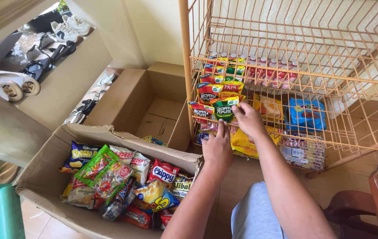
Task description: Organizing and placing snack bags and pouches onto wire rack shelves from a cardboard box.
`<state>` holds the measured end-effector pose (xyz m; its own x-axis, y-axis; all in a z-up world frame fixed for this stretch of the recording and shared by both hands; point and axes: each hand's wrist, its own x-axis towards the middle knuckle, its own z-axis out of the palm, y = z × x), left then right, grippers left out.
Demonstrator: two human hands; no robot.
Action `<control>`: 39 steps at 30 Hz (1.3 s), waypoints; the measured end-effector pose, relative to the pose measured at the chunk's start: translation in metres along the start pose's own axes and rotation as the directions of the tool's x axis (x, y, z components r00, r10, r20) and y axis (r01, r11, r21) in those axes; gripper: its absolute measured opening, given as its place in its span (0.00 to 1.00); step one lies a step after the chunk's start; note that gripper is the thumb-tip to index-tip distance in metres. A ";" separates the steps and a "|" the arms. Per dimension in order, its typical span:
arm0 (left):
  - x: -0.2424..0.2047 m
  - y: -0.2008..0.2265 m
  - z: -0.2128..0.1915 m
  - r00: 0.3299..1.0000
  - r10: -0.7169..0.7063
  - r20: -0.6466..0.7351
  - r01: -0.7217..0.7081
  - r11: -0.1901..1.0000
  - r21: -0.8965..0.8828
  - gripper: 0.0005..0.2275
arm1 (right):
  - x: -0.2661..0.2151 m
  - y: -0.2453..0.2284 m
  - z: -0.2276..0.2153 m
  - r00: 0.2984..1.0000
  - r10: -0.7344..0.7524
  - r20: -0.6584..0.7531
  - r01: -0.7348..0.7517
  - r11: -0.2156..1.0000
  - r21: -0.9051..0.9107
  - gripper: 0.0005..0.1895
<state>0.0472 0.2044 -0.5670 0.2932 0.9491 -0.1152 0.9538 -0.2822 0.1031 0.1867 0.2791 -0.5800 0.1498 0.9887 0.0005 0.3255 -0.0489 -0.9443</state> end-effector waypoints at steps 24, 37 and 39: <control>0.001 -0.005 0.011 0.993 0.035 -0.115 -0.036 0.999 -0.007 0.38 | 0.020 0.033 -0.002 1.000 -0.012 0.016 0.005 0.939 0.344 0.15; -0.003 -0.005 0.003 0.994 0.029 -0.105 -0.032 0.999 -0.029 0.39 | 0.020 0.036 -0.003 0.998 -0.044 0.035 0.032 0.954 0.297 0.16; -0.004 -0.004 -0.002 0.998 0.032 -0.051 -0.033 0.999 -0.015 0.40 | 0.020 0.032 -0.004 0.998 -0.034 0.053 0.016 0.947 0.321 0.16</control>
<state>0.0416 0.2020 -0.5655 0.3199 0.9454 -0.0617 0.9426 -0.3109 0.1221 0.2034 0.2968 -0.6090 0.0884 0.9960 0.0155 0.0108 0.0146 -0.9998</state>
